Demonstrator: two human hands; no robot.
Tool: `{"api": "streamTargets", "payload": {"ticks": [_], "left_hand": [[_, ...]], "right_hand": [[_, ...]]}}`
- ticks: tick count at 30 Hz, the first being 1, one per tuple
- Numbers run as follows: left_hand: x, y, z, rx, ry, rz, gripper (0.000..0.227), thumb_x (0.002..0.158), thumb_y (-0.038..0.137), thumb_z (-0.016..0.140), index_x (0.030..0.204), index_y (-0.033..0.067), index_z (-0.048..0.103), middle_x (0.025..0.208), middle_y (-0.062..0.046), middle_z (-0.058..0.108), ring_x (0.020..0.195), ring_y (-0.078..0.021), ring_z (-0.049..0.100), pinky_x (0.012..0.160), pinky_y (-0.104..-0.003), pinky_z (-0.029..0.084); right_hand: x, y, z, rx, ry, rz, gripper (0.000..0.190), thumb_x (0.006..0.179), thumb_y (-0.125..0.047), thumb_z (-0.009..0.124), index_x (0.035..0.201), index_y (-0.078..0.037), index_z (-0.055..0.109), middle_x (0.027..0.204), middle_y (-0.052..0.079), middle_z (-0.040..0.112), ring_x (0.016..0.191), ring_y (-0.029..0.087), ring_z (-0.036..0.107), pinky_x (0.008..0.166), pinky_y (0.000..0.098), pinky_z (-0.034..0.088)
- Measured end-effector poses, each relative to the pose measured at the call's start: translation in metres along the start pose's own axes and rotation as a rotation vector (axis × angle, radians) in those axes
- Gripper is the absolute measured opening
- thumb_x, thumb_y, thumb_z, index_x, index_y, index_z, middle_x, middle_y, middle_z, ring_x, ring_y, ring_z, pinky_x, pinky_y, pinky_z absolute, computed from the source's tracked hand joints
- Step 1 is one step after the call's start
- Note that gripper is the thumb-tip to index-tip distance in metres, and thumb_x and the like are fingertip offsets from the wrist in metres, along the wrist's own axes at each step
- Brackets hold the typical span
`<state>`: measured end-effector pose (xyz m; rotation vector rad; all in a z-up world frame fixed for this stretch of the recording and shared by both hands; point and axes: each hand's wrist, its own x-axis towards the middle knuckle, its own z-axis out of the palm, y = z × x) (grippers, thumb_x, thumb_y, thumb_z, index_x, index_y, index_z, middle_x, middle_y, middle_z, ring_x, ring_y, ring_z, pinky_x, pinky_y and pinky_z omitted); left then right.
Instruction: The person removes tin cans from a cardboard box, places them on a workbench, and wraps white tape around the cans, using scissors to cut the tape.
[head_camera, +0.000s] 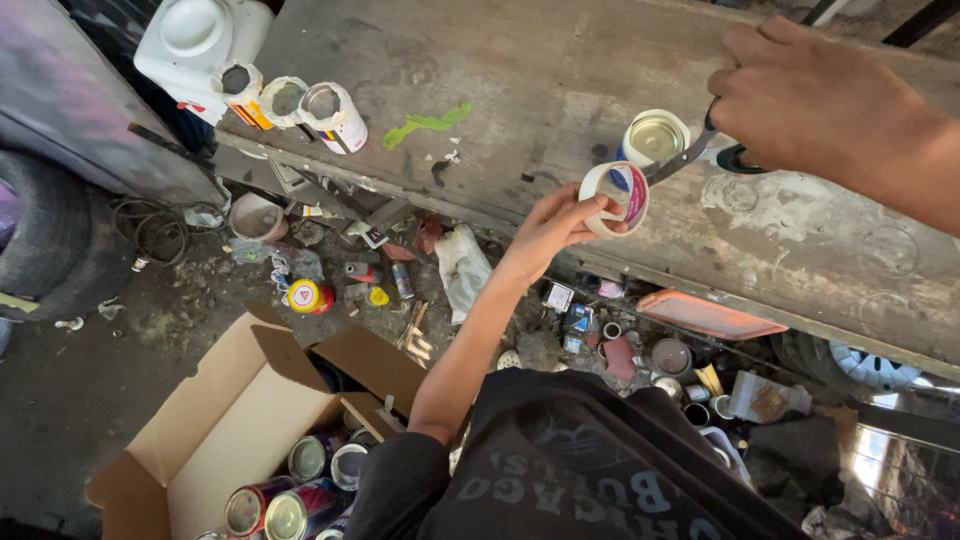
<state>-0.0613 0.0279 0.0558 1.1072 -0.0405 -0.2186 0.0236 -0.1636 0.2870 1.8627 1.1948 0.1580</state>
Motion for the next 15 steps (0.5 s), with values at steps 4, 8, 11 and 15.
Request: {"api": "streamTargets", "payload": {"ticks": [4, 8, 11, 15], "left_hand": [[0.0, 0.0, 0.0, 0.022, 0.009, -0.011, 0.045, 0.102, 0.034, 0.062, 0.127, -0.0036, 0.06, 0.114, -0.014, 0.074, 0.108, -0.0253, 0.075, 0.1, -0.041, 0.057], [-0.001, 0.001, 0.0, 0.007, 0.012, -0.02, 0.044, 0.101, 0.033, 0.063, 0.127, -0.0023, 0.06, 0.114, -0.013, 0.074, 0.108, -0.0248, 0.075, 0.101, -0.04, 0.057], [0.0, 0.001, -0.001, 0.0, 0.015, -0.031, 0.043, 0.101, 0.032, 0.064, 0.125, -0.0031, 0.062, 0.115, -0.014, 0.074, 0.109, -0.0249, 0.075, 0.1, -0.04, 0.056], [0.0, 0.0, -0.004, 0.008, 0.021, -0.049, 0.039, 0.1, 0.03, 0.062, 0.125, 0.0, 0.063, 0.117, -0.012, 0.074, 0.111, -0.0235, 0.073, 0.1, -0.039, 0.054]], "right_hand": [[-0.001, 0.0, 0.006, 0.024, 0.047, -0.008, 0.018, 0.072, -0.042, 0.076, 0.078, -0.025, 0.074, 0.096, -0.016, 0.068, 0.12, 0.011, 0.056, 0.107, 0.0262, 0.043], [0.001, -0.001, 0.014, -0.002, 0.101, -0.017, 0.007, 0.078, -0.033, 0.072, 0.075, -0.027, 0.072, 0.092, -0.015, 0.069, 0.116, 0.012, 0.057, 0.103, 0.0264, 0.044], [0.002, -0.003, 0.019, -0.03, 0.135, -0.028, 0.007, 0.081, -0.03, 0.071, 0.074, -0.027, 0.072, 0.09, -0.015, 0.069, 0.115, 0.012, 0.057, 0.104, 0.0267, 0.044], [0.003, -0.003, 0.015, -0.041, 0.063, -0.014, 0.009, 0.082, -0.033, 0.071, 0.076, -0.028, 0.072, 0.091, -0.015, 0.07, 0.115, 0.011, 0.057, 0.103, 0.0269, 0.043]]}}
